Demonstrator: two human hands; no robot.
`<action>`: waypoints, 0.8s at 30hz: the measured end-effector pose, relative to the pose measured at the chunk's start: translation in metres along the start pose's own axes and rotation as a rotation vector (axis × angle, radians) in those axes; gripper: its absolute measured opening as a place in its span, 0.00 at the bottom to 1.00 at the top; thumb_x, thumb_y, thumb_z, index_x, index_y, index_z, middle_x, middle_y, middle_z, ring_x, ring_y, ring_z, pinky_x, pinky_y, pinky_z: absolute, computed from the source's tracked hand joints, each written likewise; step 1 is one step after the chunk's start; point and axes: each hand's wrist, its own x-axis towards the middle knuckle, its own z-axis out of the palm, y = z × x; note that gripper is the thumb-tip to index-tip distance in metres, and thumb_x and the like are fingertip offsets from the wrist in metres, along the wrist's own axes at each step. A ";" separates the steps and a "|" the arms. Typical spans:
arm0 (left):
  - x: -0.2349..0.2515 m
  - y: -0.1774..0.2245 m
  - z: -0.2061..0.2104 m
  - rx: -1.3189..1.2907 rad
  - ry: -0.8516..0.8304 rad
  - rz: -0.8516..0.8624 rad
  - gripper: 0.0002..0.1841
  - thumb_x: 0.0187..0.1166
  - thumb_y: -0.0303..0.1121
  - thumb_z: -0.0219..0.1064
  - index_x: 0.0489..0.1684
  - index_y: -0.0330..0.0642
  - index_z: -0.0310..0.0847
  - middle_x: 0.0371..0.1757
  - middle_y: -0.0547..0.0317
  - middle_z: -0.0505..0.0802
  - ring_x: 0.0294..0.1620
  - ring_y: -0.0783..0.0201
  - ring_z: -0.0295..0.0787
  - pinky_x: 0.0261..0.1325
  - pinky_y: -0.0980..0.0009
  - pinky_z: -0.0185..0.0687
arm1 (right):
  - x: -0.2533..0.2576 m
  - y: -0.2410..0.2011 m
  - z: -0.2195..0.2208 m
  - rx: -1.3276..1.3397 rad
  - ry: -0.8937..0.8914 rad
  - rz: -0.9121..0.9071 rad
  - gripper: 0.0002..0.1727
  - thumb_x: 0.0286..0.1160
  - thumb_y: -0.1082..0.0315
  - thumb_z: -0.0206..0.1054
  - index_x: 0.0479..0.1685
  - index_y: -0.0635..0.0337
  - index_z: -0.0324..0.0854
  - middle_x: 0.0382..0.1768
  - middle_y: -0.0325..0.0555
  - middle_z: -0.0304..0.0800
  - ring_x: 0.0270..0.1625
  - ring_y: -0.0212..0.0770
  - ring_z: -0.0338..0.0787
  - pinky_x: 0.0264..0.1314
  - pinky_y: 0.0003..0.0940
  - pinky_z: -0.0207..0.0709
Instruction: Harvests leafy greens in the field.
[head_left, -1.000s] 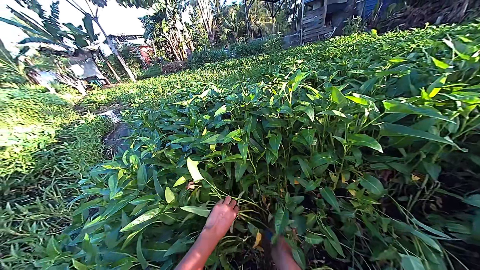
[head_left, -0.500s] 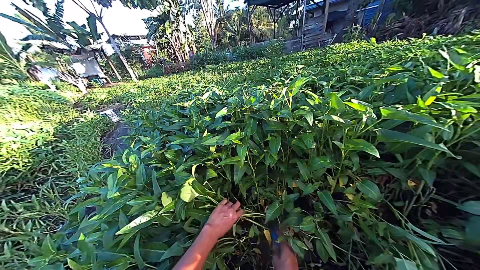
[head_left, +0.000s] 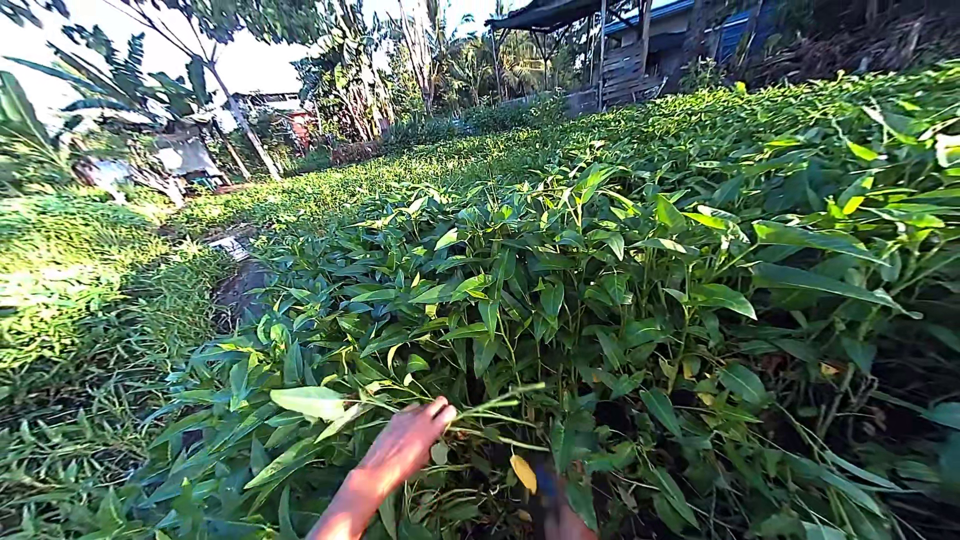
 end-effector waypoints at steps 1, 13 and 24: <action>-0.006 -0.007 -0.004 -0.078 0.149 -0.006 0.22 0.75 0.15 0.62 0.69 0.31 0.78 0.71 0.34 0.84 0.67 0.34 0.86 0.70 0.41 0.78 | -0.001 -0.006 -0.004 0.087 0.057 -0.061 0.31 0.91 0.67 0.52 0.91 0.67 0.55 0.69 0.68 0.84 0.68 0.66 0.87 0.73 0.66 0.75; -0.002 0.046 -0.056 -0.001 0.611 0.055 0.18 0.76 0.22 0.65 0.63 0.37 0.87 0.47 0.45 0.97 0.46 0.44 0.96 0.52 0.46 0.89 | 0.023 -0.051 -0.014 -0.215 -0.032 -0.212 0.32 0.78 0.78 0.59 0.83 0.45 0.75 0.72 0.62 0.84 0.73 0.65 0.84 0.75 0.66 0.74; 0.011 0.000 0.054 0.105 -0.320 -0.420 0.29 0.77 0.20 0.64 0.82 0.38 0.71 0.76 0.37 0.83 0.85 0.37 0.67 0.86 0.41 0.58 | -0.014 -0.008 -0.008 -0.223 -0.015 0.024 0.34 0.84 0.72 0.55 0.93 0.50 0.60 0.58 0.67 0.91 0.63 0.68 0.90 0.69 0.65 0.78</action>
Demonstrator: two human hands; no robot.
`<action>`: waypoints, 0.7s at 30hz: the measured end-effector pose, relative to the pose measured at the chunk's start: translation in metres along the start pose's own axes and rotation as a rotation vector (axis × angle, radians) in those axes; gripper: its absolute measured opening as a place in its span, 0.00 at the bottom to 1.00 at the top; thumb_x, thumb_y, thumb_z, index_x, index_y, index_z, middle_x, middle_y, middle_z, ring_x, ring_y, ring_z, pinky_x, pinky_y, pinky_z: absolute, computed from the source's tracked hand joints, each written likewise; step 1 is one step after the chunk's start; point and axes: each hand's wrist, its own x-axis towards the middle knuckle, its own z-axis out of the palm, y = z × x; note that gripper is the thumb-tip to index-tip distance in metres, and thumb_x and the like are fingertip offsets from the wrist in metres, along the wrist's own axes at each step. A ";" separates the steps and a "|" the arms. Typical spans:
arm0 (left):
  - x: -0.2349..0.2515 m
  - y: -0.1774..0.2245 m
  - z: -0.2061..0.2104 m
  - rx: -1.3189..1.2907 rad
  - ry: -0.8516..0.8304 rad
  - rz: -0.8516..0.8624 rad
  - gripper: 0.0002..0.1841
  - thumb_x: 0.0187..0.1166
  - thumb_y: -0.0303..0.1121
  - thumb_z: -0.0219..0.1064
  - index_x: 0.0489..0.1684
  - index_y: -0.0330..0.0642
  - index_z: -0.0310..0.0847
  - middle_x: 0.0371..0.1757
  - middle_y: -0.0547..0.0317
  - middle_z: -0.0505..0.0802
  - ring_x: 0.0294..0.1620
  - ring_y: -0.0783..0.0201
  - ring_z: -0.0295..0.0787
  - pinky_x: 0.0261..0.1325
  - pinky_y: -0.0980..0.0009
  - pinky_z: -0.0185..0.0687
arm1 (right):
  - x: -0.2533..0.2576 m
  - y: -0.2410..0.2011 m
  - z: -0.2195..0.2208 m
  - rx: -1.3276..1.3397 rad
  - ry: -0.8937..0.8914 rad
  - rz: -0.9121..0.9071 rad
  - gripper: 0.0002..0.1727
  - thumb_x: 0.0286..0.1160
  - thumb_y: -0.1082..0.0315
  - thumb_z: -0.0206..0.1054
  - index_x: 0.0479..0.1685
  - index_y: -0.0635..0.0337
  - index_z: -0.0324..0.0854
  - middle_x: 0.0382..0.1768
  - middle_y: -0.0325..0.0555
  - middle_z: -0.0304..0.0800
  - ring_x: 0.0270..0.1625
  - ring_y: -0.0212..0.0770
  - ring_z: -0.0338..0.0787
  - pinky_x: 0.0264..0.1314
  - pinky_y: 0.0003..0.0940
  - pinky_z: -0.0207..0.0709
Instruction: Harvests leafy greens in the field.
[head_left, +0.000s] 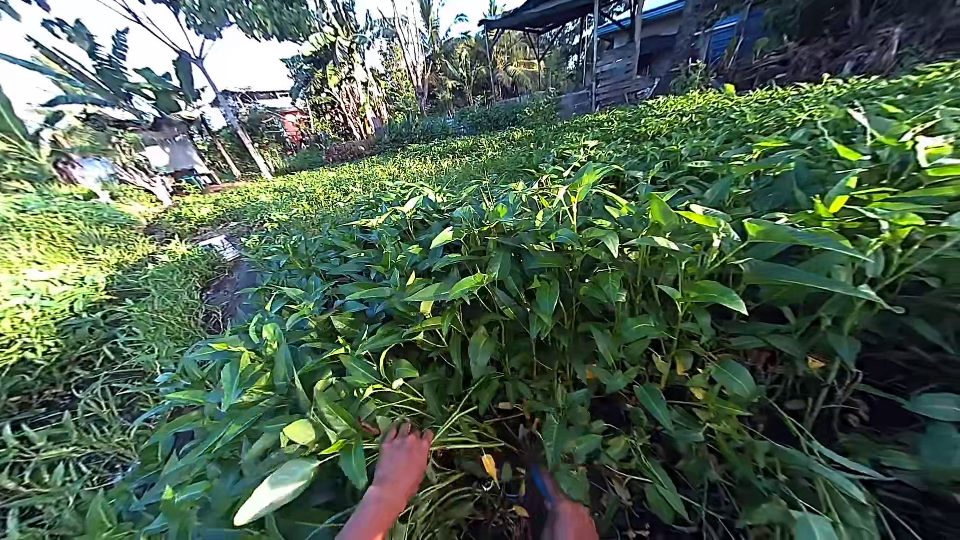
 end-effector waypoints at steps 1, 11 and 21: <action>0.000 0.000 0.003 0.001 0.005 0.002 0.30 0.77 0.20 0.64 0.82 0.38 0.71 0.78 0.37 0.81 0.86 0.37 0.66 0.86 0.42 0.58 | 0.008 -0.003 -0.001 -0.039 -0.027 0.032 0.36 0.84 0.71 0.56 0.94 0.48 0.57 0.58 0.66 0.92 0.63 0.67 0.90 0.70 0.64 0.78; 0.000 -0.001 0.006 0.055 -0.010 0.000 0.27 0.78 0.20 0.63 0.80 0.37 0.73 0.77 0.39 0.82 0.85 0.40 0.68 0.85 0.45 0.61 | 0.055 -0.003 0.032 0.072 -0.044 0.027 0.34 0.87 0.70 0.56 0.94 0.54 0.55 0.81 0.65 0.74 0.82 0.63 0.76 0.83 0.63 0.67; -0.019 0.010 -0.055 0.044 0.037 0.096 0.20 0.85 0.25 0.58 0.76 0.37 0.77 0.74 0.40 0.85 0.77 0.42 0.79 0.89 0.45 0.51 | 0.053 -0.026 0.023 -0.191 -0.154 0.117 0.28 0.91 0.70 0.49 0.91 0.59 0.59 0.82 0.66 0.71 0.81 0.63 0.77 0.80 0.59 0.71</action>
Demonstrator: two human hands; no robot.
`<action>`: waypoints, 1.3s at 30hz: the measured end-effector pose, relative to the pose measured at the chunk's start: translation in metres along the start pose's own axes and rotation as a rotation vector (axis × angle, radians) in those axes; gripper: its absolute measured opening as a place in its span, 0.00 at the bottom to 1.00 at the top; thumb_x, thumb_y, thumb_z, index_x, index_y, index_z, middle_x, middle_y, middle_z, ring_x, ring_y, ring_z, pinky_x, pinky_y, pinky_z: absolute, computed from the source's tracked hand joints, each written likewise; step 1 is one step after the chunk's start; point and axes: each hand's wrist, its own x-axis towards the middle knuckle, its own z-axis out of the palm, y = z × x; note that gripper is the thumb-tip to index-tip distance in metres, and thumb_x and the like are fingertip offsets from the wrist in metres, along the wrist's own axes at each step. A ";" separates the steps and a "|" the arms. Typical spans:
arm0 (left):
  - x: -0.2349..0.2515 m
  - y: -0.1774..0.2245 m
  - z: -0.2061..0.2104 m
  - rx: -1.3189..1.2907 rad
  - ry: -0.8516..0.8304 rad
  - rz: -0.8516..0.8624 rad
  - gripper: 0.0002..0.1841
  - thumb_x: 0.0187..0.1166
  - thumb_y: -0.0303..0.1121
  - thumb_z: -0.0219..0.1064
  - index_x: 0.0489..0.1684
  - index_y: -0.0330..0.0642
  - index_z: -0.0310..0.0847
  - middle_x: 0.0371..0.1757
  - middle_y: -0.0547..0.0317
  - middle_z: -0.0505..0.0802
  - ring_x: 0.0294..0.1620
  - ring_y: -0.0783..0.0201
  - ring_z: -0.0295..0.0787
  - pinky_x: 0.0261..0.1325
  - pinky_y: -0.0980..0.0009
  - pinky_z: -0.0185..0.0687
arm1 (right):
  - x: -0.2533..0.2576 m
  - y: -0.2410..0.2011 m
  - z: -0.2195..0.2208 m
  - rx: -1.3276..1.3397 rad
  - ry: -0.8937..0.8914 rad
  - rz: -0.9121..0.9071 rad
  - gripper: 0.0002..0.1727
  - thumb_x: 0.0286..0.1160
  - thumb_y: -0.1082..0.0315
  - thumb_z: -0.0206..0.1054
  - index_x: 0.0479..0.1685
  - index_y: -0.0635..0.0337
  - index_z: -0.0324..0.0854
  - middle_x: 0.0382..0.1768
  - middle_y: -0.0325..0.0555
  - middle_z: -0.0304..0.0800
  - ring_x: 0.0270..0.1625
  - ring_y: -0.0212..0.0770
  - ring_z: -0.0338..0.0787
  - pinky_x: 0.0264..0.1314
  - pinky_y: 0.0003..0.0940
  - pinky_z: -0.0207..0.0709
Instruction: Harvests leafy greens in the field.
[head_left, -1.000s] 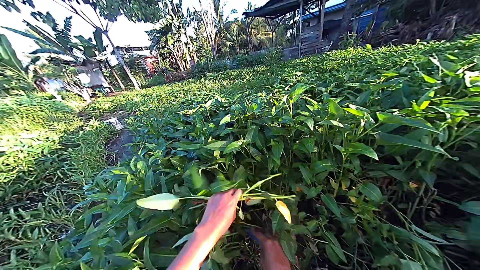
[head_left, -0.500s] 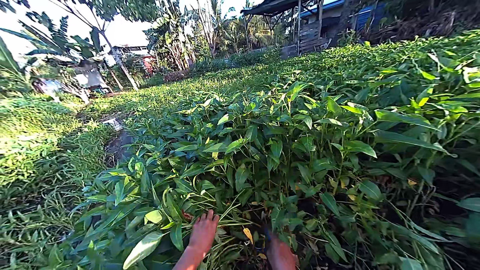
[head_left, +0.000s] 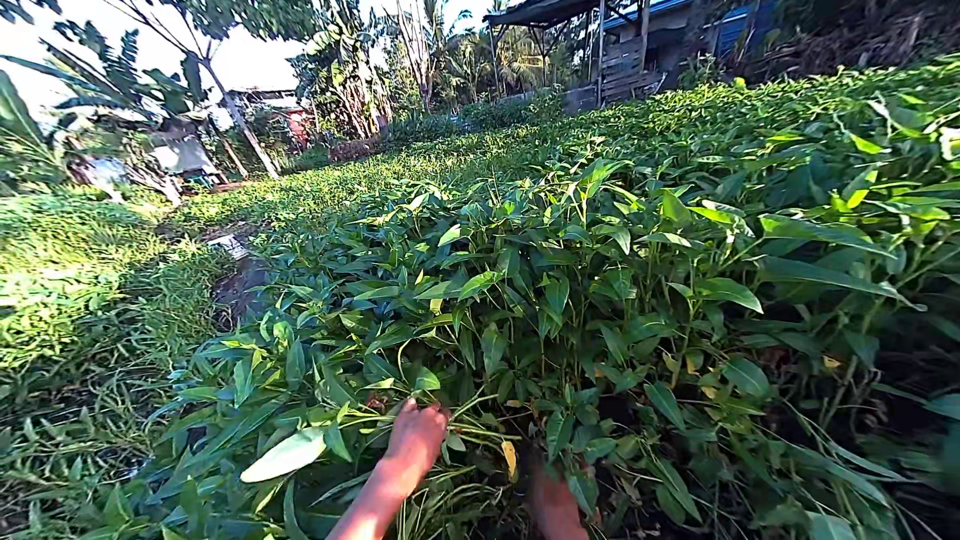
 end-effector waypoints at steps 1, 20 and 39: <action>-0.003 -0.004 -0.009 -0.024 0.038 -0.004 0.19 0.86 0.26 0.57 0.75 0.36 0.78 0.71 0.38 0.87 0.76 0.41 0.80 0.90 0.44 0.50 | -0.001 -0.001 -0.005 0.002 -0.014 0.007 0.29 0.90 0.71 0.52 0.90 0.60 0.59 0.81 0.68 0.71 0.81 0.64 0.77 0.80 0.59 0.72; 0.053 -0.023 0.029 0.035 0.051 -0.124 0.26 0.83 0.18 0.55 0.82 0.41 0.74 0.84 0.42 0.76 0.87 0.39 0.64 0.84 0.44 0.62 | 0.020 0.003 -0.017 0.266 0.057 -0.097 0.39 0.82 0.73 0.62 0.93 0.63 0.52 0.78 0.68 0.76 0.81 0.63 0.77 0.84 0.56 0.68; 0.052 -0.053 0.046 -0.031 0.027 -0.184 0.23 0.83 0.20 0.56 0.77 0.41 0.79 0.80 0.42 0.79 0.85 0.41 0.68 0.81 0.47 0.67 | 0.073 -0.009 0.000 0.150 0.098 -0.051 0.40 0.85 0.71 0.57 0.97 0.49 0.46 0.76 0.67 0.79 0.75 0.65 0.83 0.76 0.61 0.75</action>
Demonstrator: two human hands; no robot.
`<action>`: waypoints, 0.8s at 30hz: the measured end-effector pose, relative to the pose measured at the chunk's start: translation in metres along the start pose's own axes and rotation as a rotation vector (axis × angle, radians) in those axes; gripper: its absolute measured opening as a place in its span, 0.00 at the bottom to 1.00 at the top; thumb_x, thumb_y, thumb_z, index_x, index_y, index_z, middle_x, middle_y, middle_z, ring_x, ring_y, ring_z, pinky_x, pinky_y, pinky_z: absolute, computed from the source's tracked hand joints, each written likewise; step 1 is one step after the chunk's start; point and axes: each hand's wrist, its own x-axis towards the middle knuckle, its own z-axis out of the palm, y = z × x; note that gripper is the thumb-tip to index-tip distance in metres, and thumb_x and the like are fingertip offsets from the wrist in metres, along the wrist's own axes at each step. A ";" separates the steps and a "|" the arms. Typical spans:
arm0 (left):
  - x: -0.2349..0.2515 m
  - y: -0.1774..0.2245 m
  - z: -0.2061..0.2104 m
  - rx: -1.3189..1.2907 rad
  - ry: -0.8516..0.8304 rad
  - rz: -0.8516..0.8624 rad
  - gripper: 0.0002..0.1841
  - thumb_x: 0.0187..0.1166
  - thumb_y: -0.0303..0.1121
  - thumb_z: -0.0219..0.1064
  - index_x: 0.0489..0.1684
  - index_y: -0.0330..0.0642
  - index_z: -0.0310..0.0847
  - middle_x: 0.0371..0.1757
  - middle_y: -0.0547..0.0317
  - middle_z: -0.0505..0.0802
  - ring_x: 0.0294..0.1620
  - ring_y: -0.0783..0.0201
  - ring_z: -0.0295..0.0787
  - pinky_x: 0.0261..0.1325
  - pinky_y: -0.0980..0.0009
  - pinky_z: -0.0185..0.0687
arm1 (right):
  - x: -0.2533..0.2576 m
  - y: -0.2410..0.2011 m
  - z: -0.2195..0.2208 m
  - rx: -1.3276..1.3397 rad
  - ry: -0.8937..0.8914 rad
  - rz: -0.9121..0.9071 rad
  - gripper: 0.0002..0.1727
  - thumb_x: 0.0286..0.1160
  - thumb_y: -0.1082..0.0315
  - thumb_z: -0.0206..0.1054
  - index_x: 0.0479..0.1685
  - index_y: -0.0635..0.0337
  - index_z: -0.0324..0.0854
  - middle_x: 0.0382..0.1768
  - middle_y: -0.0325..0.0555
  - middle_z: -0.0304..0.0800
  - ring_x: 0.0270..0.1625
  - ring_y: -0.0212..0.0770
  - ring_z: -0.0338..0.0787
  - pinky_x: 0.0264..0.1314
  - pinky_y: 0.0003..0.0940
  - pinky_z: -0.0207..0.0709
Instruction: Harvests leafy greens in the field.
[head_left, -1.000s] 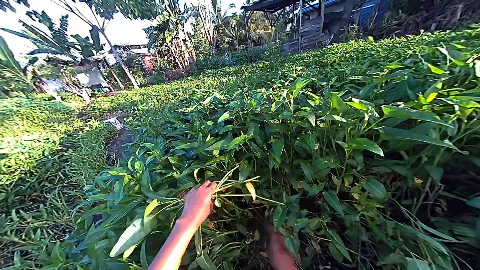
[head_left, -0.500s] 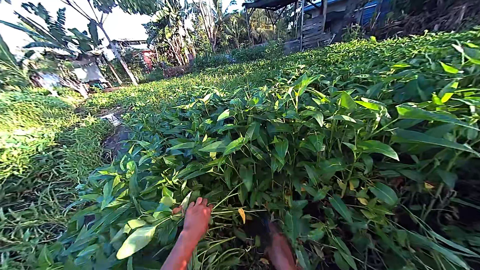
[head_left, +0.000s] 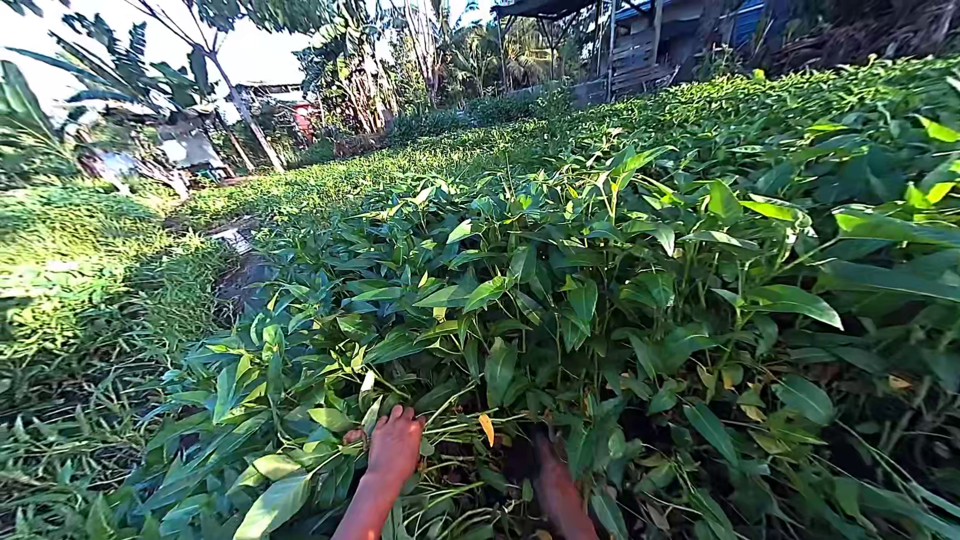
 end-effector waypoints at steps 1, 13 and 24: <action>-0.001 0.000 0.000 -0.001 -0.012 -0.001 0.23 0.83 0.20 0.56 0.77 0.40 0.78 0.80 0.42 0.79 0.85 0.41 0.68 0.81 0.47 0.66 | 0.001 -0.001 0.001 0.007 -0.013 -0.015 0.38 0.87 0.71 0.55 0.97 0.51 0.46 0.79 0.66 0.76 0.78 0.64 0.80 0.80 0.61 0.71; -0.015 0.013 -0.033 0.073 -0.082 0.031 0.23 0.80 0.20 0.59 0.74 0.38 0.80 0.79 0.44 0.80 0.85 0.42 0.68 0.81 0.46 0.66 | 0.010 -0.008 -0.004 -0.108 -0.010 -0.006 0.30 0.94 0.69 0.45 0.93 0.61 0.52 0.85 0.71 0.64 0.87 0.66 0.67 0.88 0.57 0.60; -0.013 0.002 -0.009 0.109 -0.072 0.041 0.26 0.81 0.20 0.58 0.80 0.43 0.76 0.78 0.48 0.83 0.87 0.44 0.64 0.87 0.43 0.48 | -0.071 0.001 -0.008 0.023 0.015 -0.084 0.41 0.83 0.80 0.54 0.97 0.53 0.45 0.91 0.70 0.51 0.84 0.71 0.71 0.80 0.64 0.70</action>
